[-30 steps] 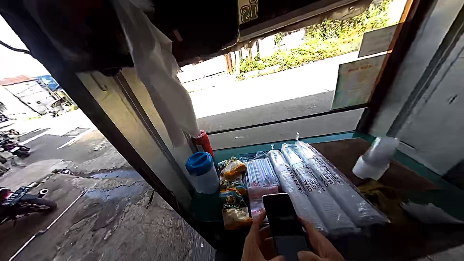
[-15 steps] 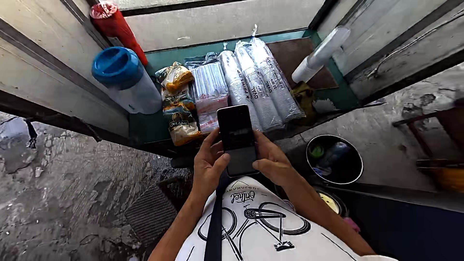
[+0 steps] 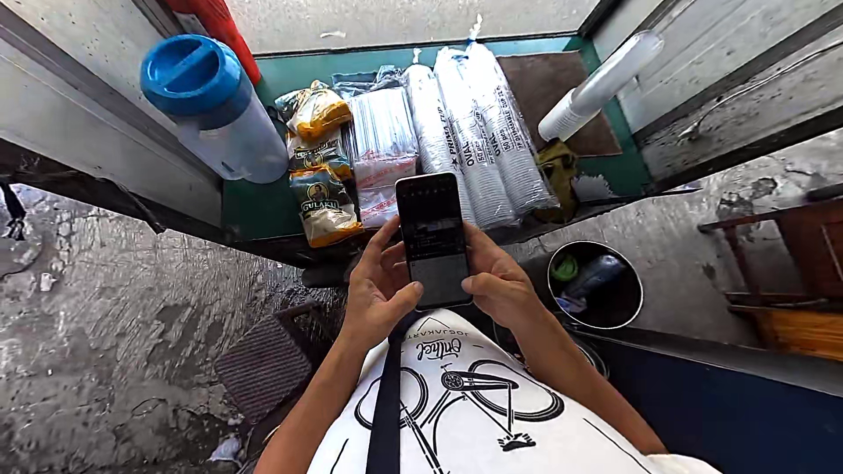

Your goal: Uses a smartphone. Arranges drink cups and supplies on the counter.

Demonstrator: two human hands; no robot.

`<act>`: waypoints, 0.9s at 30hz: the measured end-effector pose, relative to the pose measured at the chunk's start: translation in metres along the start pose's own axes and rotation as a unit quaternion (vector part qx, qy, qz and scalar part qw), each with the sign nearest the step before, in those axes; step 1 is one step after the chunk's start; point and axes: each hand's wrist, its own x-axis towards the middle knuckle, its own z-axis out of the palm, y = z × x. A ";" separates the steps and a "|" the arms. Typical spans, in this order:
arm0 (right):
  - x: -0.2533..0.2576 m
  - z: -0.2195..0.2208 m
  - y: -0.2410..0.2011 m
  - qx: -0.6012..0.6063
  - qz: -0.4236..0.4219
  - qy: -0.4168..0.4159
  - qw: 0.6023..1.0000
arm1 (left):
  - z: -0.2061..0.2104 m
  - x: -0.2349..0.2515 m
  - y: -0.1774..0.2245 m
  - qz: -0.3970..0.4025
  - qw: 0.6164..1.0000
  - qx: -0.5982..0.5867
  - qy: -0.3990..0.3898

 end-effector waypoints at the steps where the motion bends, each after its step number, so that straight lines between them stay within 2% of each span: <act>1: 0.000 0.000 -0.001 0.000 -0.001 0.000 1.000 | -0.001 0.000 0.001 -0.011 1.000 0.001 -0.011; 4: -0.001 -0.002 -0.003 -0.003 -0.003 0.000 1.000 | 0.000 0.002 0.004 -0.036 0.999 0.019 -0.015; 8: -0.003 -0.002 -0.003 0.001 -0.004 0.000 1.000 | 0.000 0.001 0.002 -0.020 1.000 0.011 -0.012; 13: -0.003 -0.001 -0.002 -0.012 -0.015 -0.011 1.000 | 0.011 0.002 0.002 -0.016 0.995 0.055 0.082; 20: -0.008 -0.002 -0.004 -0.021 -0.002 -0.009 1.000 | 0.008 -0.002 -0.004 -0.010 0.999 -0.006 0.047; 27: -0.012 -0.003 -0.005 -0.010 -0.004 -0.019 1.000 | 0.009 -0.004 -0.002 -0.011 0.999 -0.009 0.039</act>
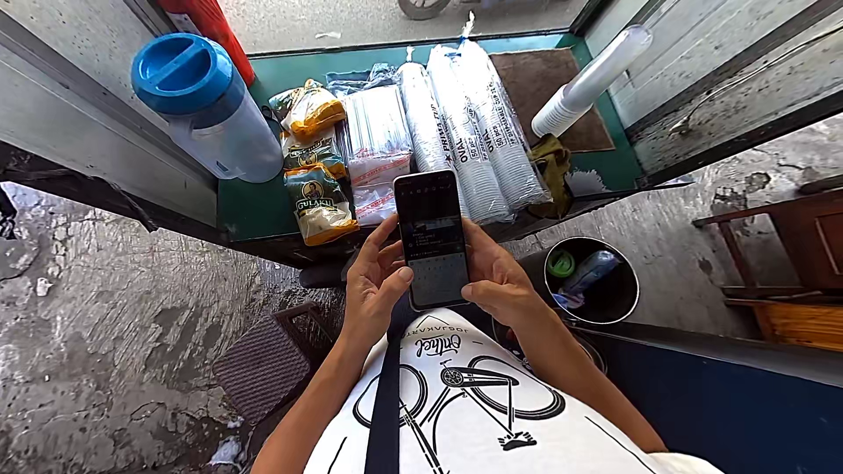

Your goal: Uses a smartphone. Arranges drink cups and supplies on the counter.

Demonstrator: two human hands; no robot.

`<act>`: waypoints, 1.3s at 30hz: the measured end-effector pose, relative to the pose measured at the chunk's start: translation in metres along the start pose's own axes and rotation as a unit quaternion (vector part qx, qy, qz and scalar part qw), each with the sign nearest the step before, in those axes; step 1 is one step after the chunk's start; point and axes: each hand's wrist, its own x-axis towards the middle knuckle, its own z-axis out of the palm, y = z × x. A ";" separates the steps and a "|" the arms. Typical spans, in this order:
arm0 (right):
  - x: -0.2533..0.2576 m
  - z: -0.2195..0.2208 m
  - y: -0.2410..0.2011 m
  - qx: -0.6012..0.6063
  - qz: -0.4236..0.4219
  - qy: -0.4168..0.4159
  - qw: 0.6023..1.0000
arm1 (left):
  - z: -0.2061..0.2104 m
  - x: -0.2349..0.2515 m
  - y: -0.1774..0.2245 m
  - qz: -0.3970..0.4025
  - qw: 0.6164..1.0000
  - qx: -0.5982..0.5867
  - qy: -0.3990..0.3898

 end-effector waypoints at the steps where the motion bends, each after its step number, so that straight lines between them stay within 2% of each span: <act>1: 0.000 0.000 0.000 0.004 0.000 -0.001 1.000 | 0.000 0.000 0.000 0.002 1.000 0.000 -0.001; 21: 0.001 0.005 0.002 -0.027 0.024 0.037 0.999 | 0.002 -0.003 0.001 0.002 1.000 0.025 -0.005; 29: 0.001 0.004 0.003 -0.011 0.016 0.022 1.000 | 0.003 -0.004 0.002 0.005 0.999 0.032 -0.002; 39: 0.002 0.006 0.004 -0.022 0.019 0.028 0.999 | 0.014 -0.001 0.005 0.000 0.993 0.093 0.070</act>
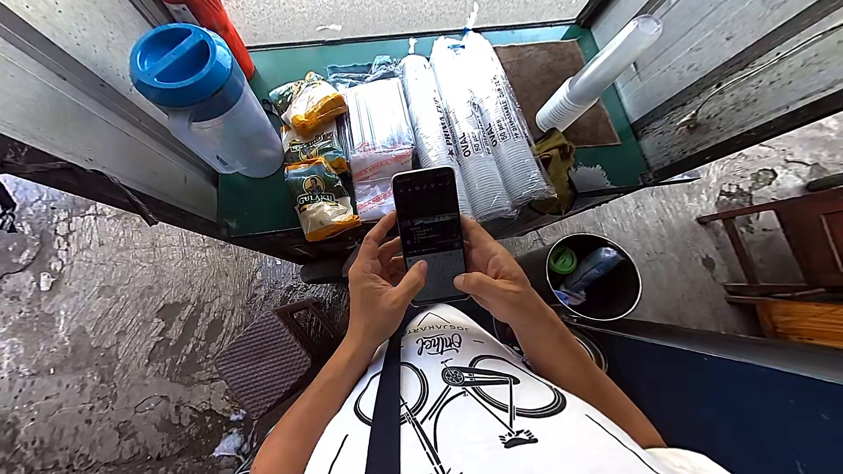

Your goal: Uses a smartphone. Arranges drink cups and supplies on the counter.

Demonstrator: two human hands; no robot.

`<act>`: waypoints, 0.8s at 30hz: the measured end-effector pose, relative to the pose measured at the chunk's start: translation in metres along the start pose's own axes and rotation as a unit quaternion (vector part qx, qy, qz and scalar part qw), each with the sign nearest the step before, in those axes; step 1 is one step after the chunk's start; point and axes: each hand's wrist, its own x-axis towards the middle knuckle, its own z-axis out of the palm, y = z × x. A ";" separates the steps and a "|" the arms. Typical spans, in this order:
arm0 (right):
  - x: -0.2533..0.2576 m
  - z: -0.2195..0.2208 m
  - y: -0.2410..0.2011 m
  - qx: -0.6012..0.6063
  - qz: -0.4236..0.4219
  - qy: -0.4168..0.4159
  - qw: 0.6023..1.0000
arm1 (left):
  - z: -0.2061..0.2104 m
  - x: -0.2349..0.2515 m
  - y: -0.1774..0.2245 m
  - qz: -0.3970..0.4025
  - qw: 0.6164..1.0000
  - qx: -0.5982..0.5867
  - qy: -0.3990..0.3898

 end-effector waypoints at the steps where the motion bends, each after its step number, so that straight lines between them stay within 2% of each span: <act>1: 0.000 0.000 0.000 -0.003 0.001 0.002 1.000 | 0.000 0.000 0.000 -0.002 1.000 0.005 -0.001; 5: 0.001 0.000 0.001 -0.004 -0.002 0.013 1.000 | 0.001 0.000 -0.001 -0.006 1.000 0.010 -0.006; 16: 0.007 0.022 -0.002 -0.064 -0.012 0.148 0.987 | -0.003 -0.001 -0.004 0.028 0.997 -0.040 -0.057; 21: 0.003 0.009 0.000 -0.002 -0.001 0.070 0.998 | -0.004 0.000 -0.002 0.022 0.998 -0.028 -0.050; 24: 0.001 0.008 -0.003 -0.019 0.009 0.065 0.998 | -0.007 0.000 -0.003 0.021 0.996 -0.049 -0.070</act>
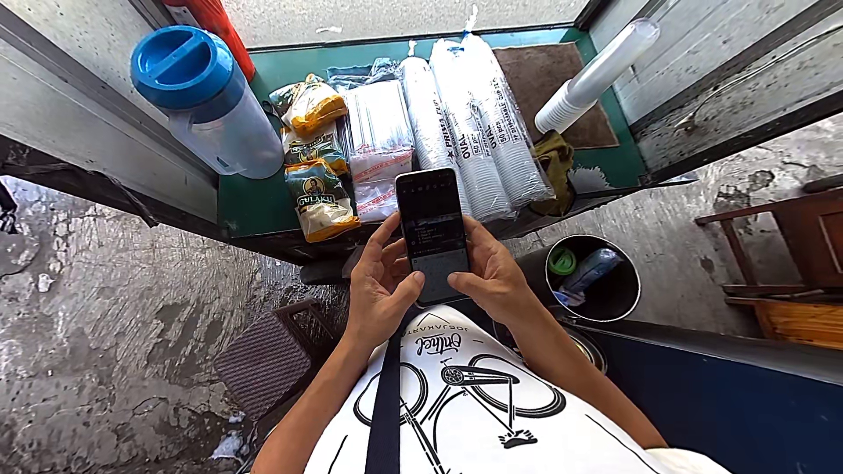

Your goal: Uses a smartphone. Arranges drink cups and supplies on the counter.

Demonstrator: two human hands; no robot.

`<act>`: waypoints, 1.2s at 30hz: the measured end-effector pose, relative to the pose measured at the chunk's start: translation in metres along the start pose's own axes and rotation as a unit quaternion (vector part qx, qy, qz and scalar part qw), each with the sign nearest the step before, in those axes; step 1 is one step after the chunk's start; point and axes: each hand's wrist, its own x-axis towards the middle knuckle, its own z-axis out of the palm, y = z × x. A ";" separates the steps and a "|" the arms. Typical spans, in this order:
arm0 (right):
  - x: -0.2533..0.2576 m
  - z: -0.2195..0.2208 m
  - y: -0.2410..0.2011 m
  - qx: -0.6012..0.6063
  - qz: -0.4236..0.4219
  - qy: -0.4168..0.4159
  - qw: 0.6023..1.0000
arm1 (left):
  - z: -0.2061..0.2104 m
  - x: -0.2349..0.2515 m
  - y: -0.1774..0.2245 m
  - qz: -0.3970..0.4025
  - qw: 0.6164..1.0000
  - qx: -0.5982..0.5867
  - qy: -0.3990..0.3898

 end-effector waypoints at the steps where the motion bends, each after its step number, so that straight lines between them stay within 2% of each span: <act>1: 0.000 0.000 -0.001 -0.005 -0.003 -0.005 1.000 | -0.001 0.000 -0.001 0.000 1.000 -0.004 -0.005; 7: -0.002 -0.003 -0.004 -0.026 -0.012 -0.024 0.999 | -0.008 0.002 0.000 -0.017 0.998 -0.011 -0.054; 14: -0.003 -0.009 -0.001 0.011 -0.016 -0.044 0.999 | -0.008 0.002 0.000 -0.022 0.998 -0.001 -0.059; 21: 0.000 -0.006 0.004 0.030 -0.019 -0.047 0.998 | -0.003 0.002 0.000 -0.011 0.999 0.030 0.019; 28: 0.006 0.005 0.007 -0.005 0.015 0.073 0.997 | -0.007 -0.001 -0.009 -0.016 1.000 -0.023 -0.007; 36: 0.009 -0.001 0.008 0.052 0.012 0.079 0.995 | -0.006 0.007 -0.016 -0.031 0.999 -0.025 -0.022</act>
